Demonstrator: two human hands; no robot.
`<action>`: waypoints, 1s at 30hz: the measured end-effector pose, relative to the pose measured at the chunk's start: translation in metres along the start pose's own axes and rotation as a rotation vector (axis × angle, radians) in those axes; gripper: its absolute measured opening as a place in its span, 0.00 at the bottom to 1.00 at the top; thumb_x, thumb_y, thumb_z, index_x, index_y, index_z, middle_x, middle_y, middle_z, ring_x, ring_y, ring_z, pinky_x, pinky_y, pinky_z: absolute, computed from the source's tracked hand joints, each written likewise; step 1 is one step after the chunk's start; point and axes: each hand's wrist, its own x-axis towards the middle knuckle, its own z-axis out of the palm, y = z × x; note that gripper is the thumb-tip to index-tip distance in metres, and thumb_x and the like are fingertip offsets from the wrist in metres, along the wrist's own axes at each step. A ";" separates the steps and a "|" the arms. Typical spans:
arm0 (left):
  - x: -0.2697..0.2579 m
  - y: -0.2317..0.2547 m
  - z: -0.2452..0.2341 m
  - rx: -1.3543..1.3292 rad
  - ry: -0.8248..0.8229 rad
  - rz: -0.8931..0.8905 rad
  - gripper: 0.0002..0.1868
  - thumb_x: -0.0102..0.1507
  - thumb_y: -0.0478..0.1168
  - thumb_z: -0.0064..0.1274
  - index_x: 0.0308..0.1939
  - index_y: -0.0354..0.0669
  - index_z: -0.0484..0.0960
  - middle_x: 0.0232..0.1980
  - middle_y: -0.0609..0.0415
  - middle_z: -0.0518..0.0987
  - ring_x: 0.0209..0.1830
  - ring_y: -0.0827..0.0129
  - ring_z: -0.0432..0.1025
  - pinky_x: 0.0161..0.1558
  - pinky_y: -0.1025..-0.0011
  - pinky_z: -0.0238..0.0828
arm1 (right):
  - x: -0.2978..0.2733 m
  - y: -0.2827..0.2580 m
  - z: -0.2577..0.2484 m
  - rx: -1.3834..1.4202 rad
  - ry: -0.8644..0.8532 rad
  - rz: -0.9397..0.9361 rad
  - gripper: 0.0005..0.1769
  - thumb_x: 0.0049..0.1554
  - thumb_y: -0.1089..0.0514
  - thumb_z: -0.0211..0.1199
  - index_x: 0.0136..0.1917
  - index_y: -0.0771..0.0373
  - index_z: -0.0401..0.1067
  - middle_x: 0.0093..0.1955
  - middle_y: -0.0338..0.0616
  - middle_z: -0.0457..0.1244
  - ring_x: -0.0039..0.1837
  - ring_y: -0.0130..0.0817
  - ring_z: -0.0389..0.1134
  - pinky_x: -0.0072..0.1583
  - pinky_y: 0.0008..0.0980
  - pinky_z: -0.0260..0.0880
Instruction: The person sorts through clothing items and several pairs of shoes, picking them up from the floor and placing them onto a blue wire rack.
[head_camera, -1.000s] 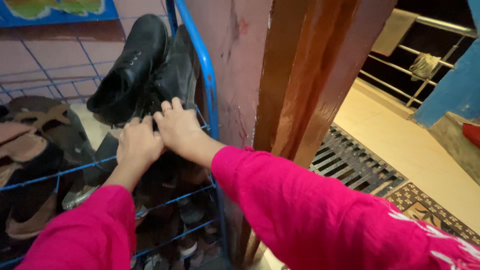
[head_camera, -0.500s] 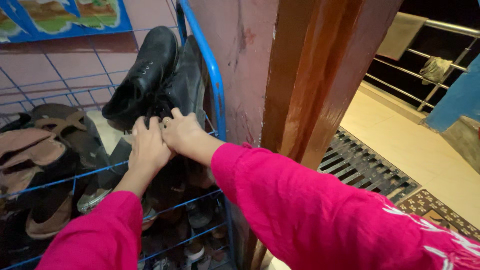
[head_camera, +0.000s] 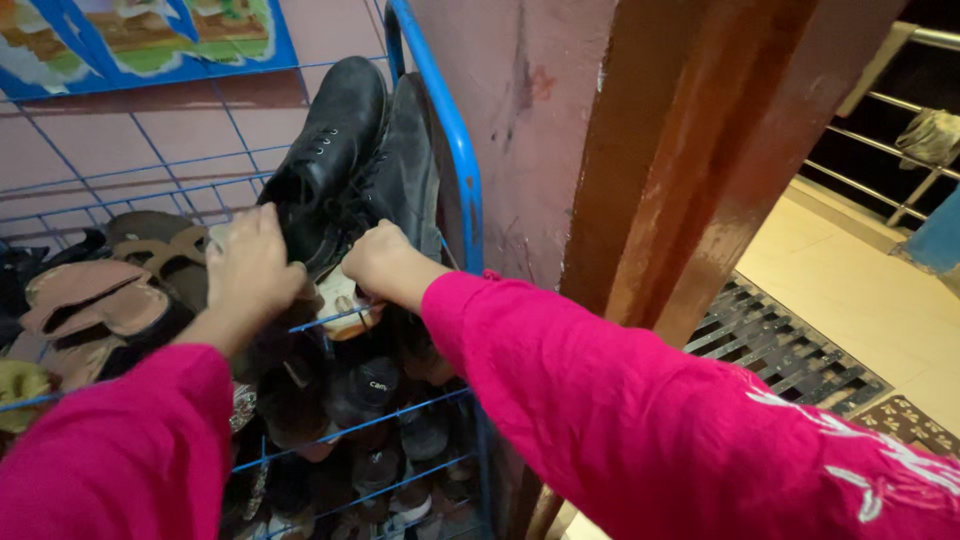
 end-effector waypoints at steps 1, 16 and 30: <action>0.010 -0.003 -0.003 -0.012 -0.161 -0.097 0.34 0.58 0.44 0.60 0.65 0.36 0.68 0.64 0.38 0.75 0.67 0.44 0.68 0.65 0.42 0.63 | 0.005 -0.001 0.001 0.007 -0.006 0.018 0.17 0.48 0.49 0.73 0.52 0.51 0.82 0.57 0.42 0.71 0.62 0.42 0.72 0.66 0.53 0.62; 0.066 -0.020 -0.042 0.314 -0.262 0.083 0.24 0.62 0.51 0.54 0.63 0.59 0.77 0.56 0.50 0.83 0.60 0.54 0.75 0.62 0.44 0.64 | -0.029 0.052 -0.038 0.264 0.123 -0.377 0.25 0.47 0.42 0.70 0.59 0.44 0.76 0.56 0.39 0.71 0.61 0.46 0.70 0.60 0.47 0.70; 0.050 -0.149 -0.266 -0.120 0.080 0.040 0.23 0.66 0.54 0.58 0.43 0.34 0.91 0.32 0.39 0.85 0.31 0.52 0.81 0.40 0.56 0.76 | -0.015 -0.052 -0.264 1.386 1.002 -0.416 0.20 0.58 0.45 0.62 0.36 0.62 0.74 0.32 0.38 0.68 0.36 0.27 0.66 0.41 0.33 0.68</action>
